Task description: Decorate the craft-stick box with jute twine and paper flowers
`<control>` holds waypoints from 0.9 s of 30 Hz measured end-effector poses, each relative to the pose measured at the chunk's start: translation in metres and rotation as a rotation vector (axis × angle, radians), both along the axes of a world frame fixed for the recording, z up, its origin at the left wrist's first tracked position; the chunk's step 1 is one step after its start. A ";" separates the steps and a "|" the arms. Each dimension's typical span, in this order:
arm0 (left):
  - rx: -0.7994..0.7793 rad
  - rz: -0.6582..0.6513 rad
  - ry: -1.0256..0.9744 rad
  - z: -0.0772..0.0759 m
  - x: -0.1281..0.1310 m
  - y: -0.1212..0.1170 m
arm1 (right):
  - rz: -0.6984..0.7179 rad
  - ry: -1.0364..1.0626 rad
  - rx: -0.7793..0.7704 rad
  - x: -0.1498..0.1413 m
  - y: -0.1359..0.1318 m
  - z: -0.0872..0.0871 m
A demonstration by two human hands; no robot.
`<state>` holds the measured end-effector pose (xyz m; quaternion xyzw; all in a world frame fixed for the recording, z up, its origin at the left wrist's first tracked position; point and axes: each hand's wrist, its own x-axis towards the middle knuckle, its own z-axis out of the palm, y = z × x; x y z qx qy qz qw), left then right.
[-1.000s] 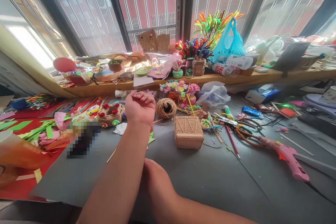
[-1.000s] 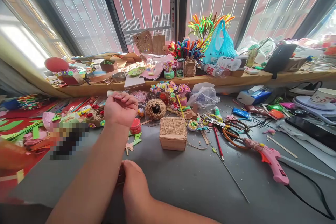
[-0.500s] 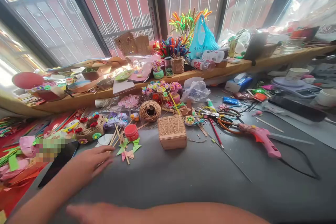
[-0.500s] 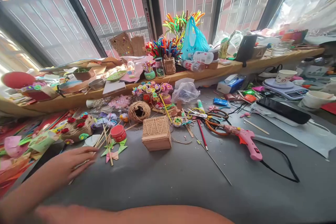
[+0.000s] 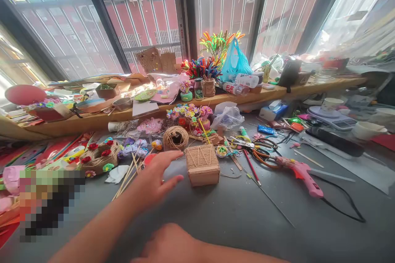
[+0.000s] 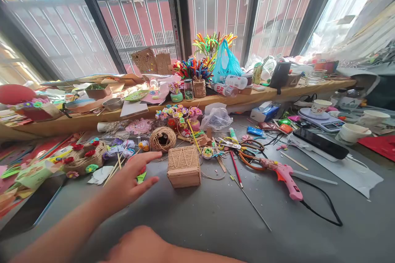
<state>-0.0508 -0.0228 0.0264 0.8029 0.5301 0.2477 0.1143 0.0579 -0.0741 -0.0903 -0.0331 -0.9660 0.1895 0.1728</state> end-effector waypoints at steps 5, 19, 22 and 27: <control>-0.111 -0.013 -0.182 -0.042 0.032 0.028 | -0.221 0.125 0.154 0.061 0.015 -0.012; 0.288 0.010 -0.337 -0.082 0.062 0.025 | -0.911 0.380 0.224 0.165 0.089 0.055; 0.380 0.000 -0.289 -0.090 0.058 0.021 | -0.797 0.207 0.381 0.156 0.101 0.059; 0.420 -0.009 -0.333 -0.105 0.054 0.020 | -0.640 0.084 0.490 0.149 0.109 0.061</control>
